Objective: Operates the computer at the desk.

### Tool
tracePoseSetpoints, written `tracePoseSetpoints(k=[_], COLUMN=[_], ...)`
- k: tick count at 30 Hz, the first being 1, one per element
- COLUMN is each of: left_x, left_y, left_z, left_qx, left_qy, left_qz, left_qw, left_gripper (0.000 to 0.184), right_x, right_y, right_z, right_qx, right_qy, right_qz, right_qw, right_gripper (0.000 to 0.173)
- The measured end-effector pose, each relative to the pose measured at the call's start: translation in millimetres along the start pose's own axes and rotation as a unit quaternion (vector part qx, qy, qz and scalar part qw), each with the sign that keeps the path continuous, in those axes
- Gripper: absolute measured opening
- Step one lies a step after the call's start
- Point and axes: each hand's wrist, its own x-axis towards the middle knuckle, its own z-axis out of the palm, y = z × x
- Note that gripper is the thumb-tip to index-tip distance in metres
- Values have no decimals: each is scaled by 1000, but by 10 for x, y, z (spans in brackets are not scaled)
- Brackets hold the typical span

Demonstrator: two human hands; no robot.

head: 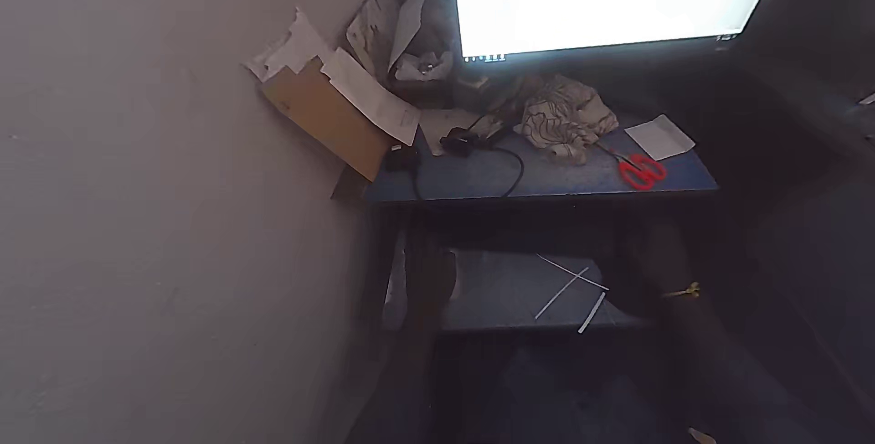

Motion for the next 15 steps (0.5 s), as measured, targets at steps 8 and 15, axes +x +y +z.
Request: tracePoseSetpoints(k=[8,15], left_x=[-6,69], left_y=[-2,84], left_z=[-8,-36], left_qx=[-27,84], left_qy=[23,-8], left_qz=[0,41], left_qw=[999,996], left_gripper=[44,42], right_x=[5,19], right_y=[114,-83], right_z=[81,-65], right_qx=[-9,2], right_qy=[7,18], right_qz=[0,-6], right_qw=[1000,1000], right_gripper=[60,53])
